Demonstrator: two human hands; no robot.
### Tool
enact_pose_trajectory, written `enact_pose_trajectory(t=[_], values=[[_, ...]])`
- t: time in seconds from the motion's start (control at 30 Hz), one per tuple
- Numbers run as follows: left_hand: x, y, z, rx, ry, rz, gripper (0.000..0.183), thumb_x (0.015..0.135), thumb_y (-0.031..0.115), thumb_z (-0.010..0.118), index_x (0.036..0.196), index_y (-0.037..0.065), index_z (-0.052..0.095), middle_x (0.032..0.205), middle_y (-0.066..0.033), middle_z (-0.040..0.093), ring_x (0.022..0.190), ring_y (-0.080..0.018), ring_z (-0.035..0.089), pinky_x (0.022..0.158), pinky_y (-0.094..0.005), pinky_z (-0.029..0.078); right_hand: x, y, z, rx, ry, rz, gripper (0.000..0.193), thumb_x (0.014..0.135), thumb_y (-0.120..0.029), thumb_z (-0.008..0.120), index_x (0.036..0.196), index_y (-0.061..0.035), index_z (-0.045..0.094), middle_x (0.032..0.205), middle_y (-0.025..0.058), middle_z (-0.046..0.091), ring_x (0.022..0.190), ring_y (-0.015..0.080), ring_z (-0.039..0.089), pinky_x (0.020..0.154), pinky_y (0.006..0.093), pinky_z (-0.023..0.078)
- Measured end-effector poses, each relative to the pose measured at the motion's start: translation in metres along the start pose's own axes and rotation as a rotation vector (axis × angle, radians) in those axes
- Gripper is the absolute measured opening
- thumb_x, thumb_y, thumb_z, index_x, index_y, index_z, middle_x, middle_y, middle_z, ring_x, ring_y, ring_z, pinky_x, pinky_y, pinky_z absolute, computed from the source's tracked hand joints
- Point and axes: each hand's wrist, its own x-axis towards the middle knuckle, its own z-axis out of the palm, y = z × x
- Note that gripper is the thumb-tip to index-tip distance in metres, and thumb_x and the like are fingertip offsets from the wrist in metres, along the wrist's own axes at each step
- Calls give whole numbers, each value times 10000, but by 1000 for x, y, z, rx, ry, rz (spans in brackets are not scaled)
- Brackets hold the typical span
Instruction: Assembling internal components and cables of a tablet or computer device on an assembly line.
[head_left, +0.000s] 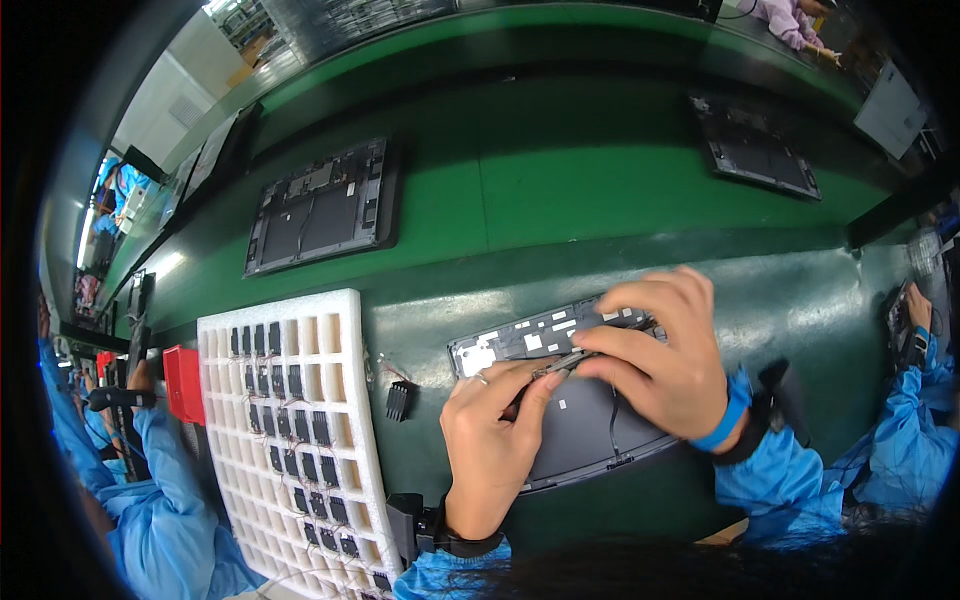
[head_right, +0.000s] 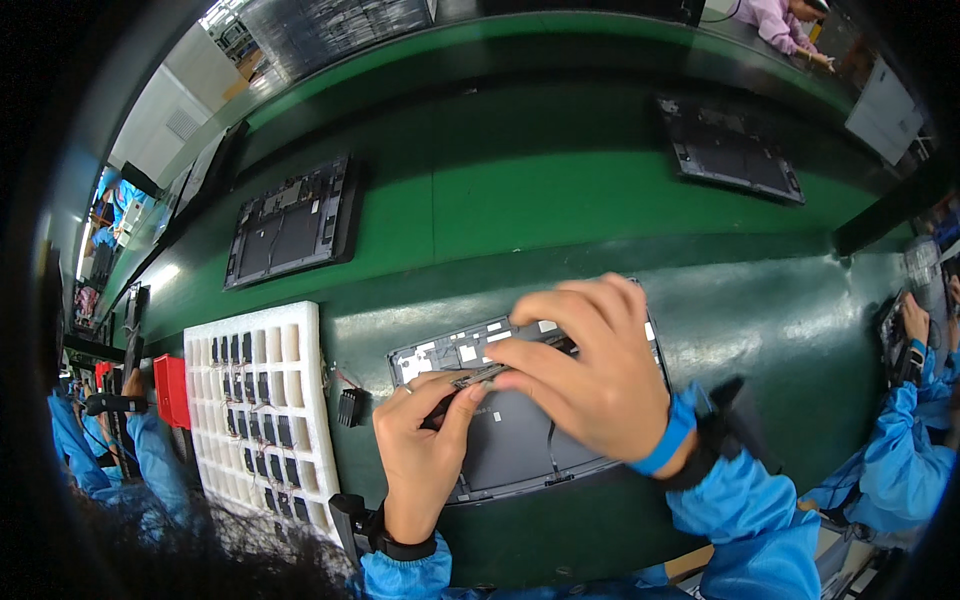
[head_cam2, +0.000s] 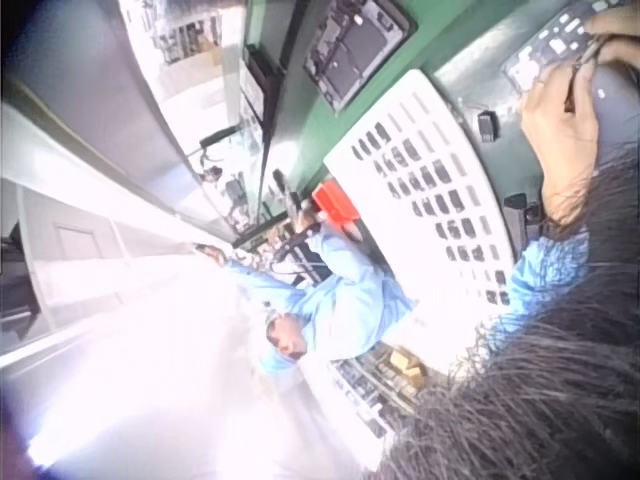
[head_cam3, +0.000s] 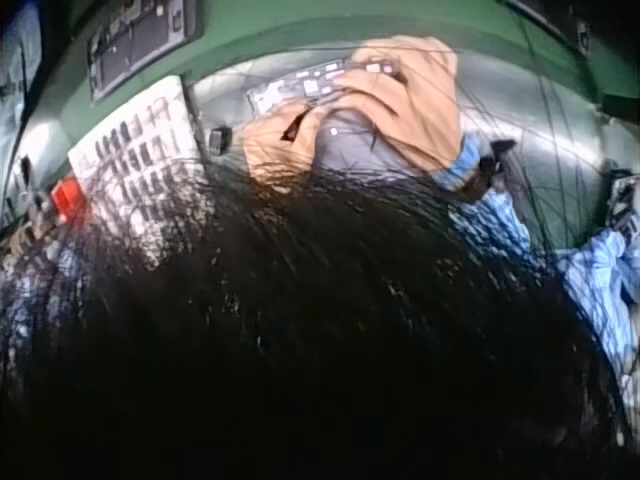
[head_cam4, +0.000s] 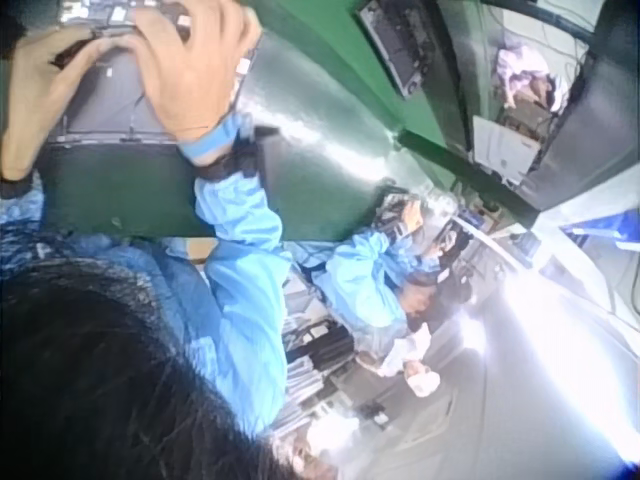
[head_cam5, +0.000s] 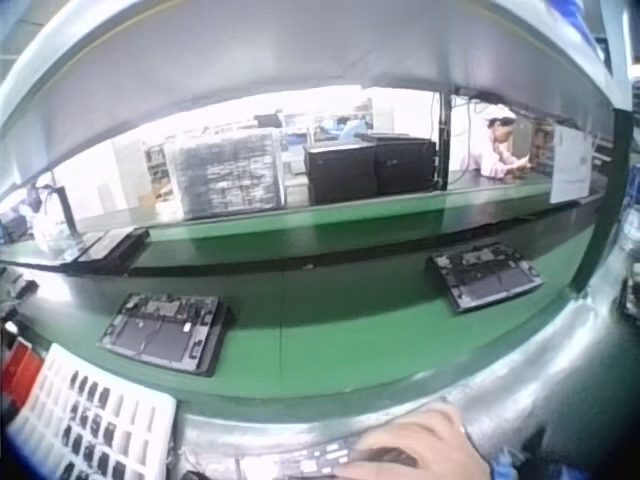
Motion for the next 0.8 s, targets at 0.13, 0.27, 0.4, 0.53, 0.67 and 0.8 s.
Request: enact_pose_trajectory(t=[0.13, 0.27, 0.4, 0.53, 0.67, 0.8], values=[[-3, -12, 2, -80, 121, 49, 132, 877, 129, 862, 969, 37, 840, 909, -107, 806, 660, -226, 697, 655, -320, 519, -40, -50, -19, -43, -211, 351, 534, 867, -275, 839, 1318, -50, 663, 1234, 134, 653, 1089, 359, 615, 966, 475, 452], [-2, -19, 6, -148, 171, 114, 172, 870, 120, 865, 1031, 60, 857, 930, -108, 814, 656, -208, 694, 607, -316, 510, -60, -74, -8, 358, -414, 264, 558, 917, -269, 818, 1373, -22, 612, 1242, 157, 683, 1126, 366, 651, 1007, 458, 494], [2, -7, 6, -193, 132, 66, 145, 878, 98, 848, 1017, 58, 856, 948, -105, 818, 699, -211, 723, 642, -315, 512, -74, -51, -18, 623, -385, 169, 418, 888, -147, 839, 1262, -38, 688, 1137, 134, 710, 1064, 305, 685, 1017, 398, 503], [-3, -13, 2, -207, 108, 110, 161, 861, 93, 854, 1020, 68, 858, 958, -90, 821, 736, -210, 727, 720, -320, 510, -56, -18, -11, 12, 110, 489, 781, 815, -80, 872, 1495, -19, 494, 1208, 116, 659, 1211, 296, 579, 1056, 452, 432], [-5, -11, 3, -60, 108, 144, 169, 862, 103, 853, 1029, 78, 859, 973, -68, 824, 800, -187, 714, 800, -317, 481, -63, -2, -4, -94, -16, 467, 798, 847, -54, 840, 1556, -46, 475, 1083, 42, 673, 1059, 242, 604, 1010, 420, 396], [-8, -10, 8, 100, 204, 147, 153, 848, 168, 871, 994, 125, 862, 915, -7, 808, 713, -182, 639, 724, -333, 415, -55, 5, -3, -145, 37, 358, 697, 897, -28, 786, 1543, -82, 529, 951, 18, 650, 929, 227, 595, 950, 423, 403]])
